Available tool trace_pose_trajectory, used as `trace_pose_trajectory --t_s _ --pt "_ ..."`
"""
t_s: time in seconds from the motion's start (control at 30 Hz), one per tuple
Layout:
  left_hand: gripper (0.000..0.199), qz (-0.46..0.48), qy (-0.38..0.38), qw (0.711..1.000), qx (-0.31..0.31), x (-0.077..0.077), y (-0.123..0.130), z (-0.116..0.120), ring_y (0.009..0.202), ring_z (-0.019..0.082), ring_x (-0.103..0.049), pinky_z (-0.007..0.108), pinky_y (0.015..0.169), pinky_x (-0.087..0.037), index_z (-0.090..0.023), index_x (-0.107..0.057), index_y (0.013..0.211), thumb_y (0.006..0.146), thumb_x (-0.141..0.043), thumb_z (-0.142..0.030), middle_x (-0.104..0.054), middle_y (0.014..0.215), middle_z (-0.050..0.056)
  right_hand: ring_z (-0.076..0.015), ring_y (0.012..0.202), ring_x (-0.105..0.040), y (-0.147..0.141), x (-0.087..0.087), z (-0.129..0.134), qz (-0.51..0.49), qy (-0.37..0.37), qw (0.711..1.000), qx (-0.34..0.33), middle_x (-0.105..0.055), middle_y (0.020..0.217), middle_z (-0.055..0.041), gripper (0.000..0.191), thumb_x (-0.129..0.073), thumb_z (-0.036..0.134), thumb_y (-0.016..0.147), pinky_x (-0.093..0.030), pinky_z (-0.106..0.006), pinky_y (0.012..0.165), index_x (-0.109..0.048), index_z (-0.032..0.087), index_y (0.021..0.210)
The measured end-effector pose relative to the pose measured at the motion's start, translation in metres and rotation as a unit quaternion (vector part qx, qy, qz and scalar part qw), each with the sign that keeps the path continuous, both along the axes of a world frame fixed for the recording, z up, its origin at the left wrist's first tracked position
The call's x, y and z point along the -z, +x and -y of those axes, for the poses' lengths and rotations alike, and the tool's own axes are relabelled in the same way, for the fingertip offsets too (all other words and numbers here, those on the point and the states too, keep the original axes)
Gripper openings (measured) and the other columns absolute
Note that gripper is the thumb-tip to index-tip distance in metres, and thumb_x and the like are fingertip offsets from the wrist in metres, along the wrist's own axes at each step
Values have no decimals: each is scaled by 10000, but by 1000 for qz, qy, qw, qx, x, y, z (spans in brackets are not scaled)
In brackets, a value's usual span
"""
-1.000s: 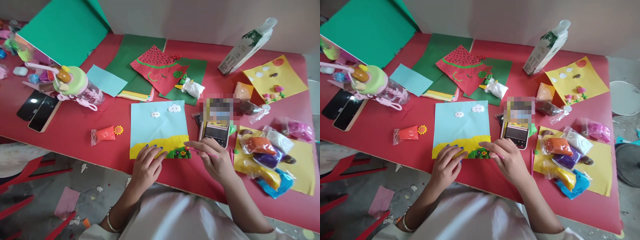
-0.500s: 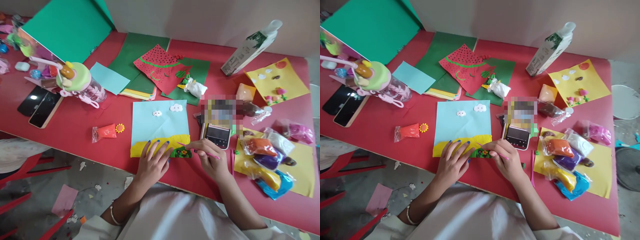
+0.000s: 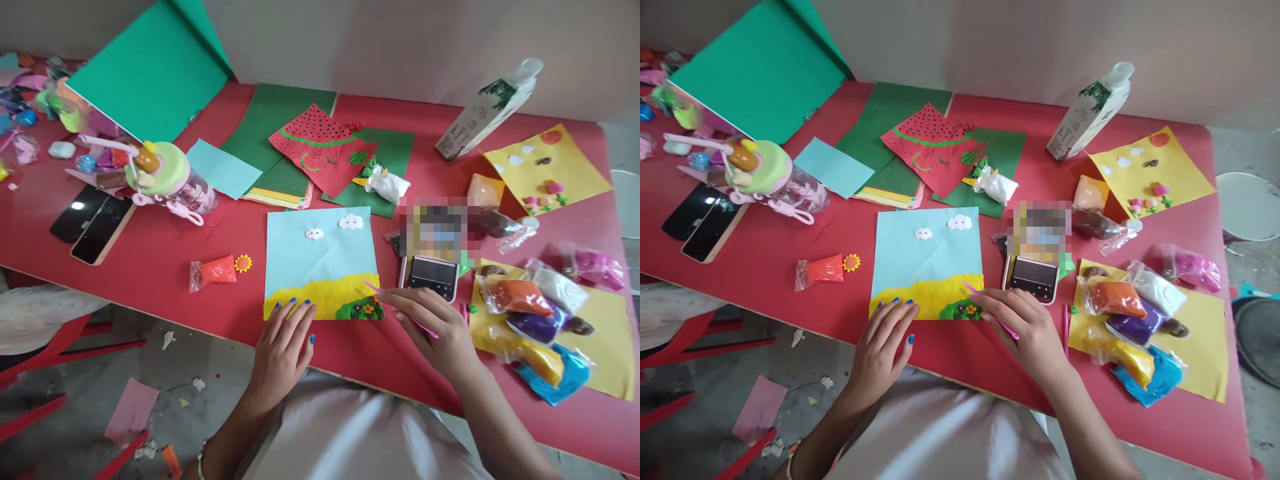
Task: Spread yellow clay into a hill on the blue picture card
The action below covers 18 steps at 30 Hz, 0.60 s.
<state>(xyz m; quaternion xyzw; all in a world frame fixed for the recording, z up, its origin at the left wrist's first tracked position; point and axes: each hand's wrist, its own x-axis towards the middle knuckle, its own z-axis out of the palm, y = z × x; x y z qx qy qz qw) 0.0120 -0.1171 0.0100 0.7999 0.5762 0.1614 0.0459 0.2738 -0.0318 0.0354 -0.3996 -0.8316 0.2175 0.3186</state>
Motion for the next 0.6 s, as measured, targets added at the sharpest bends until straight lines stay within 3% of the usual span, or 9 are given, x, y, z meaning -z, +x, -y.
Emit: trace_pose_trajectory --t_s 0.3,0.5,0.6 --pt "564 -49 17 998 25 2 13 -3 1145 256 -585 426 1203 -250 -188 -385 1505 953 -486 -244 -643 1331 18 -182 871 -691 1 -2 11 44 25 999 0 -724 1017 -61 328 -533 131 940 -560 -328 726 -641 267 1218" --pt "641 -30 9 999 14 6 15 -3 1227 290 -524 480 1204 -225 -199 -295 1544 945 -520 -244 -637 1339 6 -152 815 -674 -16 -4 9 48 27 998 -27 -725 1014 -63 263 -551 144 940 -551 -300 707 -644 230 1171" --pt "638 -29 -17 999 11 7 9 -5 1274 312 -483 510 1173 -273 -216 -302 1541 939 -515 -214 -616 1363 14 -143 801 -658 -26 -3 7 25 29 999 -37 -730 1000 -62 214 -552 151 947 -542 -288 699 -646 205 1132"
